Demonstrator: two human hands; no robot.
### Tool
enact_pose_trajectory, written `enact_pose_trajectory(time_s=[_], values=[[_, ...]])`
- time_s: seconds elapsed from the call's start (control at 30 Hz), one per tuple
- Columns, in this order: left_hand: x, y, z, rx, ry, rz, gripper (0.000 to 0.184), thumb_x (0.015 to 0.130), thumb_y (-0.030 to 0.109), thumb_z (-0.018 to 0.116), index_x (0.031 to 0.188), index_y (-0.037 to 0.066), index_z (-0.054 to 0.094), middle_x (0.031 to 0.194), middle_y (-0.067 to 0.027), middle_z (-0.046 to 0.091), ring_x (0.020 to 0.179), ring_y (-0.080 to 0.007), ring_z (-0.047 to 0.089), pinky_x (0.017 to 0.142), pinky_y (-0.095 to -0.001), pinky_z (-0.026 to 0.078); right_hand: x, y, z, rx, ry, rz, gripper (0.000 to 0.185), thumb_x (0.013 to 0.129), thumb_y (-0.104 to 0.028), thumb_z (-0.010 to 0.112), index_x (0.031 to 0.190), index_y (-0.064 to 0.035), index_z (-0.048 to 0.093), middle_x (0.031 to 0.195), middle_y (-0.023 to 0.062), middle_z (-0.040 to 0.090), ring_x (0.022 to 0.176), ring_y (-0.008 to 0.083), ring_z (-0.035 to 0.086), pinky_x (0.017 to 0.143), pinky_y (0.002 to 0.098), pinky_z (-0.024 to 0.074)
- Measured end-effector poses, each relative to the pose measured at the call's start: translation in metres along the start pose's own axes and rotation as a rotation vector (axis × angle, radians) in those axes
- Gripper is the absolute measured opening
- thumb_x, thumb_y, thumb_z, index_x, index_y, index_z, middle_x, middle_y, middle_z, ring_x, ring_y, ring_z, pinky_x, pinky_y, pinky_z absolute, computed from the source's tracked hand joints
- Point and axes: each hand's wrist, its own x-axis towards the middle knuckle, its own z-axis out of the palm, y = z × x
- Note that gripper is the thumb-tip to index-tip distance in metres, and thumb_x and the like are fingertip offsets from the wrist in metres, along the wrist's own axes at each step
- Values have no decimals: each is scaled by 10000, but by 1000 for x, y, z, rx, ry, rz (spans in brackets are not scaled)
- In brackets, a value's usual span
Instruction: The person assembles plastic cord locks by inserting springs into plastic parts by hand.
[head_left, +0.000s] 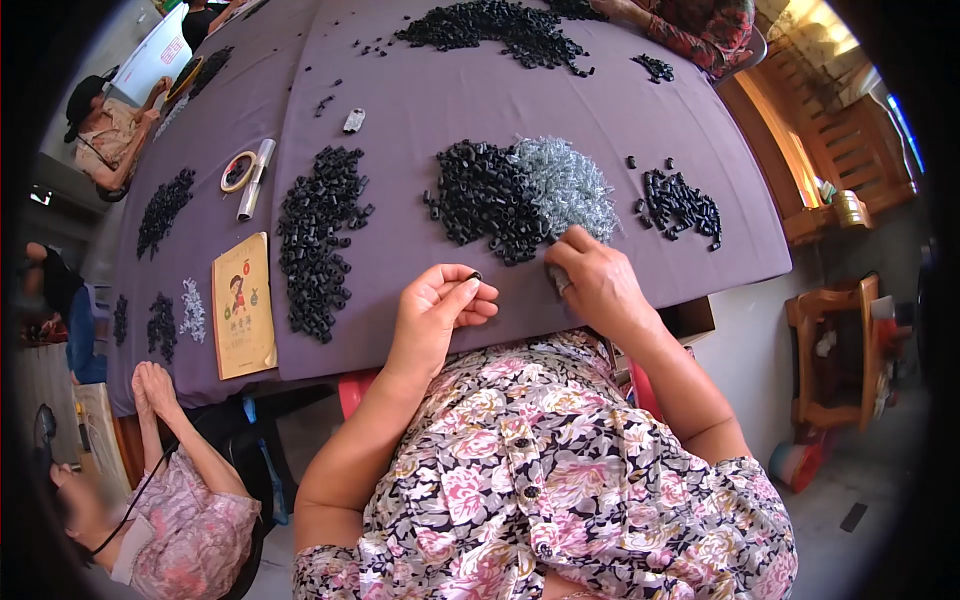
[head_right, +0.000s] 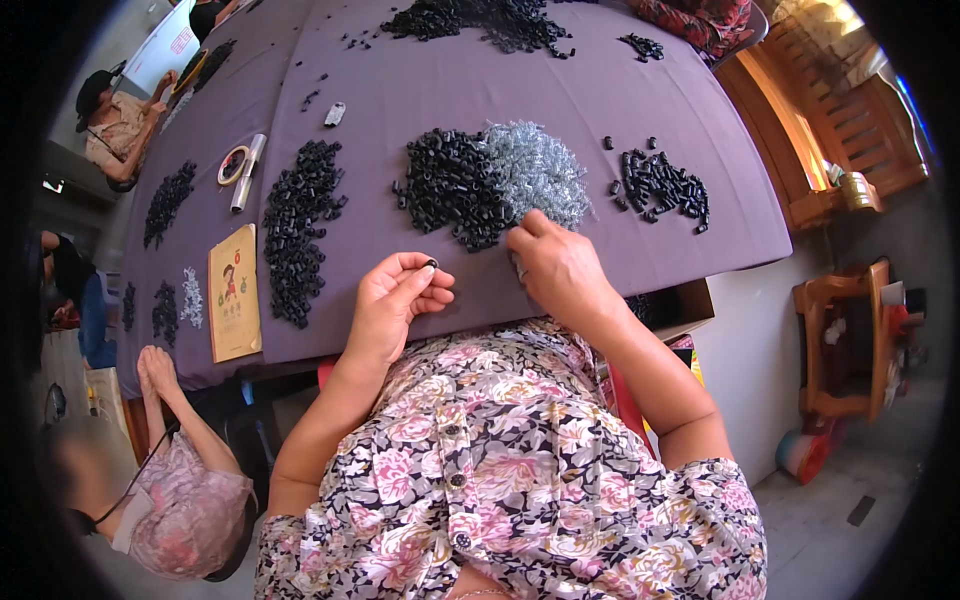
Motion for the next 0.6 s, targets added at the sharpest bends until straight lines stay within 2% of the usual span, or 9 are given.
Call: enact_pose_trajectory(time_s=[0.17,0.3,0.43,0.6], values=[[1,-3,1,-31,6,-9,162,1006,110,598,1119,-5,588,984,-146,719,810,-180,711,718,-270,579,25,-12,3,53,1,-35,318,711,29,685,1021,-40,663,982,124,596,886,360,642,772,442,531],[-2,-1,1,-37,3,12,143,1006,114,599,1105,10,602,975,-147,721,806,-181,716,717,-268,585,43,-20,18,-5,-51,-88,259,724,-15,704,981,-25,671,962,119,593,900,344,638,768,438,527],[-1,-3,1,-59,8,22,139,1007,108,597,1105,10,606,972,-145,722,806,-180,716,720,-271,585,47,-25,29,-145,0,-118,167,727,-72,702,885,-38,660,927,100,583,938,296,621,757,421,543],[-2,-1,2,-55,8,30,130,1006,92,594,1103,7,608,973,-144,721,809,-177,714,728,-274,586,48,-26,31,-175,30,-126,144,732,-73,689,869,-45,654,924,98,581,916,301,611,767,419,540]])
